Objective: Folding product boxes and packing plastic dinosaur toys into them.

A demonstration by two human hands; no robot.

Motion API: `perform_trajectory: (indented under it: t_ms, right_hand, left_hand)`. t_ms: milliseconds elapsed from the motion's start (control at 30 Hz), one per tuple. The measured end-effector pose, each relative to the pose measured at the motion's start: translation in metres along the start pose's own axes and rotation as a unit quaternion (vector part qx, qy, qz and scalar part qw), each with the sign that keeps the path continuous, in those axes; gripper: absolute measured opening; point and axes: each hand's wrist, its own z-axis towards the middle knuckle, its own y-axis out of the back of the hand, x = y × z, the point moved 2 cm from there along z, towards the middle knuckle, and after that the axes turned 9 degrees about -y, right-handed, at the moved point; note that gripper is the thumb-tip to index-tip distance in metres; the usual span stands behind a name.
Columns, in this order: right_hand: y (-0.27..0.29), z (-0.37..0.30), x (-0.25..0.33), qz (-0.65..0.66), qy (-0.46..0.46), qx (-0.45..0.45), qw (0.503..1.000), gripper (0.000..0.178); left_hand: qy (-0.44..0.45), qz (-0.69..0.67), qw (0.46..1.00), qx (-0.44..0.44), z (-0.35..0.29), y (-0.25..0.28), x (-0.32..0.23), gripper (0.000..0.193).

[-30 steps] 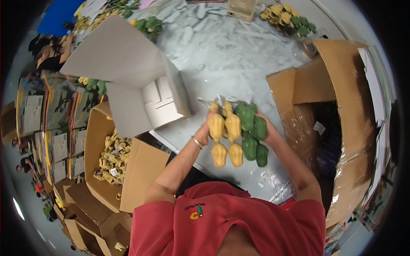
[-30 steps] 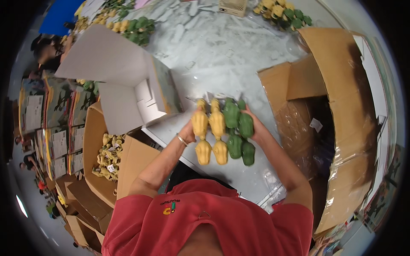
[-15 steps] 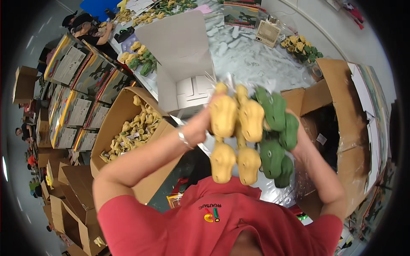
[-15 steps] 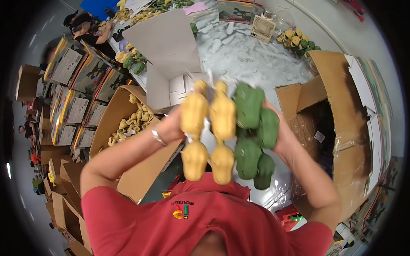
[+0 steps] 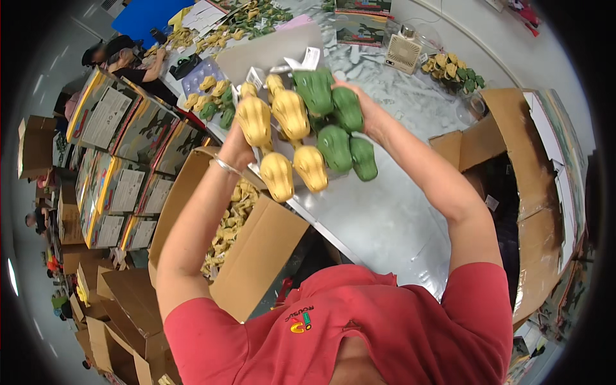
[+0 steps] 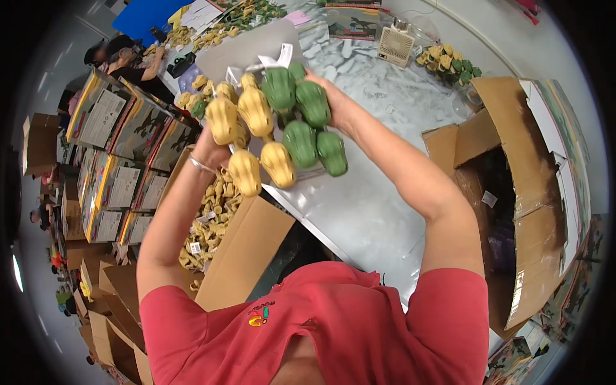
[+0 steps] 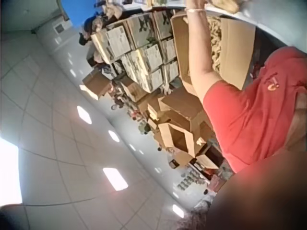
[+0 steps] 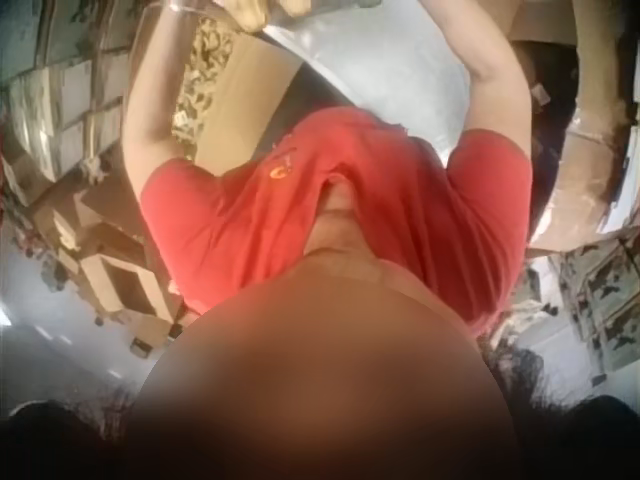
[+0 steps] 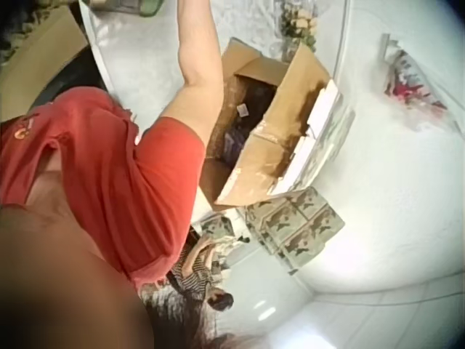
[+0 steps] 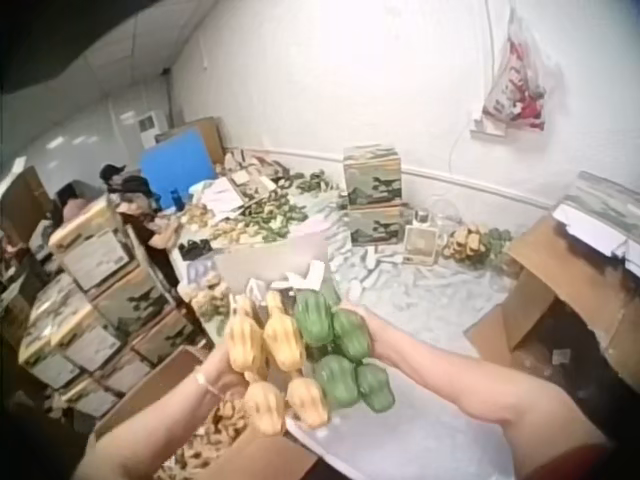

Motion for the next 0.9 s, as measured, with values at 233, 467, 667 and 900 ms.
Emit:
perform_trajectory:
  t_ms: [233, 467, 667, 900]
  right_hand:
    - [0.014, 0.005, -0.009, 0.035, -0.041, -0.024, 0.998, 0.058]
    - [0.025, 0.005, -0.02, -0.017, -0.056, -0.098, 0.993, 0.08]
    - [0.064, 0.029, -0.045, -0.003, -0.118, -0.178, 0.977, 0.067]
    - [0.103, 0.064, -0.071, 0.051, -0.218, -0.233, 0.946, 0.018]
  left_hand:
    - [0.04, -0.079, 0.996, 0.003, 0.024, 0.017, 0.03, 0.039]
    - [0.04, -0.061, 0.997, -0.003, 0.033, 0.004, 0.039, 0.044]
    - [0.114, -0.096, 0.989, 0.017, 0.055, 0.017, 0.064, 0.053]
    - [0.197, -0.125, 0.969, -0.082, 0.094, 0.059, 0.137, 0.042]
